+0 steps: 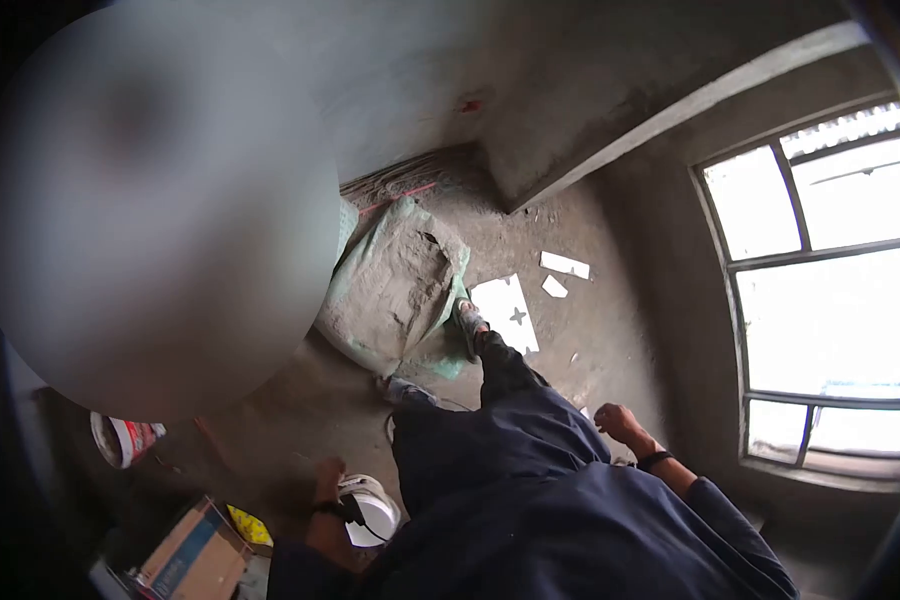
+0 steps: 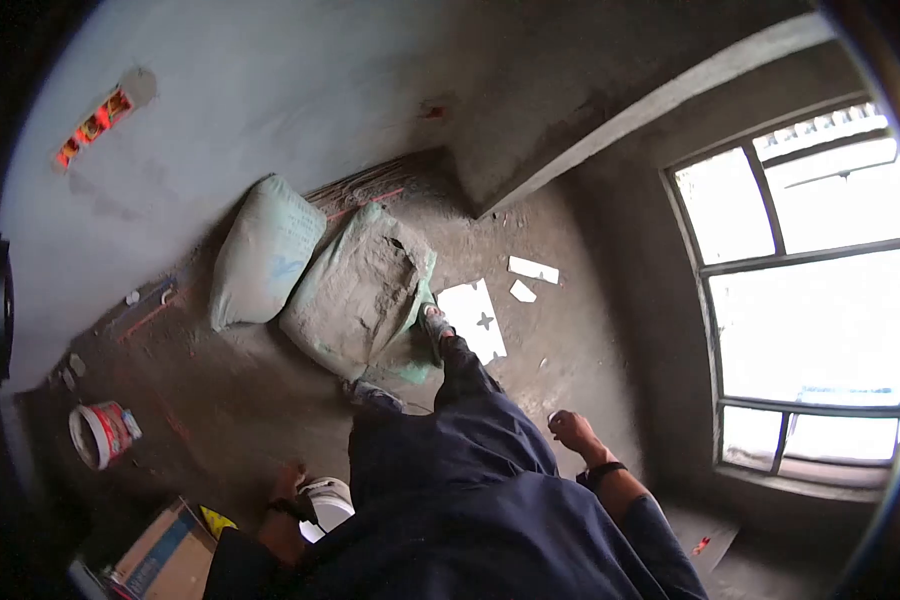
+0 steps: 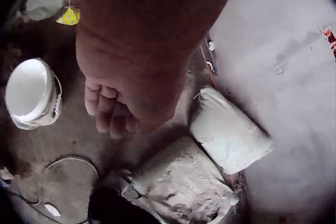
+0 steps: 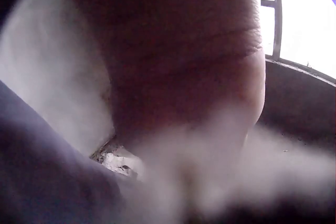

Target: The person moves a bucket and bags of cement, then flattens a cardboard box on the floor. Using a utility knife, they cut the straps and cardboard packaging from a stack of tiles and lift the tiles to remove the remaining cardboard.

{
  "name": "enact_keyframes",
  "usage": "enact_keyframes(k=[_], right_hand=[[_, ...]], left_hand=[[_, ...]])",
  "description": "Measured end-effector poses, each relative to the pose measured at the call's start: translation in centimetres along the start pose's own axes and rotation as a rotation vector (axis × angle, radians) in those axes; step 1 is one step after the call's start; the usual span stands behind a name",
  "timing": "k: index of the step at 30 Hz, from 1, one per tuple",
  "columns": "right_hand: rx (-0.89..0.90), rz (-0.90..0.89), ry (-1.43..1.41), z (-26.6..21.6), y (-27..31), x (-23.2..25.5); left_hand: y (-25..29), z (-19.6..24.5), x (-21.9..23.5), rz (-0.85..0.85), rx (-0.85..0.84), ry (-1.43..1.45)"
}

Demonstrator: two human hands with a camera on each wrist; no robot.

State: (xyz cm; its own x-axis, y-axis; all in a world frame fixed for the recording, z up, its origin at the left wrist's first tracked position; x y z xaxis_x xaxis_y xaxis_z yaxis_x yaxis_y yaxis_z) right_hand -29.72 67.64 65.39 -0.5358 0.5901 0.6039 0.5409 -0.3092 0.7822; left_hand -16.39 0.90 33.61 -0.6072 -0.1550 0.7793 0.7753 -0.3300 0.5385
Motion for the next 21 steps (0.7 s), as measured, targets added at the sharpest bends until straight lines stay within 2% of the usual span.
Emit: enact_keyframes(k=[1, 2, 3, 4, 5, 6, 8, 9, 12, 14, 15, 16, 18, 19, 20, 21], right_hand=[[-0.013, -0.008, 0.004, -0.1, 0.3, 0.6], [-0.026, -0.022, 0.012, -0.2, 0.4, 1.3], [0.023, -0.003, 0.123, -1.3, 0.3, 1.9], [0.035, -0.016, 0.153, -1.9, -0.5, 2.5], [0.065, -0.038, 0.237, -2.9, -1.5, 3.1], [0.098, -0.056, 0.316, -4.1, -2.6, 3.5], [0.197, -0.036, 0.283, -6.9, -5.5, 5.2], [0.222, -0.025, 0.272, -8.4, -6.9, 6.2], [0.362, -0.046, 0.267, -14.6, -10.6, 8.8], [0.509, -0.013, 0.271, -18.2, -12.4, 10.5], [0.554, -0.068, 0.275, -19.7, -12.8, 11.0], [0.604, -0.101, 0.303, -20.5, -14.3, 11.3], [0.934, -0.039, 0.592, -20.4, -18.8, 10.8], [1.136, 0.001, 1.0, -18.7, -22.6, 9.8], [1.35, -0.017, 0.846, -18.4, -24.2, 9.8], [1.16, -0.205, 0.707, -18.9, -24.2, 10.4]], left_hand=[[-2.1, -1.4, -3.2, 0.162, 0.14, 0.271], [-2.4, -2.8, -5.7, 0.248, 0.212, 0.694], [-2.5, -1.8, -2.7, 0.376, 0.276, 1.112], [-2.8, -0.2, 0.3, 0.426, 0.456, 1.355], [-2.7, 2.7, 6.2, 0.528, 0.646, 1.593], [-3.1, 2.9, 6.9, 0.551, 0.615, 1.582], [-3.2, 3.5, 7.7, 0.595, 0.509, 1.537], [-2.4, 4.0, 7.5, 0.621, 0.539, 1.543], [0.3, 6.1, 4.6, 0.739, 0.656, 1.675], [3.5, 9.1, -0.5, 0.834, 0.87, 1.962], [5.0, 10.7, -2.8, 0.675, 0.939, 1.882], [6.8, 14.4, -2.7, 0.802, 1.053, 1.95], [8.3, 19.1, -7.2, 0.887, 0.858, 2.113], [8.0, 22.8, -7.5, 1.075, 0.601, 2.311], [8.5, 26.4, -6.5, 1.286, 0.293, 2.43], [9.4, 29.6, -6.2, 1.265, 0.561, 2.185]])
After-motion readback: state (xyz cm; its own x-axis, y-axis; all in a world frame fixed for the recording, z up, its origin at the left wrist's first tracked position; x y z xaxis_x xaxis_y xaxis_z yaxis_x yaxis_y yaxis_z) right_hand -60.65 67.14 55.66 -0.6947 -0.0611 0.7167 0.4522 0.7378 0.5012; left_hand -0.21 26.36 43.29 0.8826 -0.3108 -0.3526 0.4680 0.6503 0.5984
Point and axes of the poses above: each hand's wrist, its own y-axis away from the middle knuckle, its own x-axis out of the back of the hand, z = x × y, the point moved 6 cm from there along -y, towards the middle knuckle, and after that the axes turned 6 degrees about -x, right-handed, at the moved point
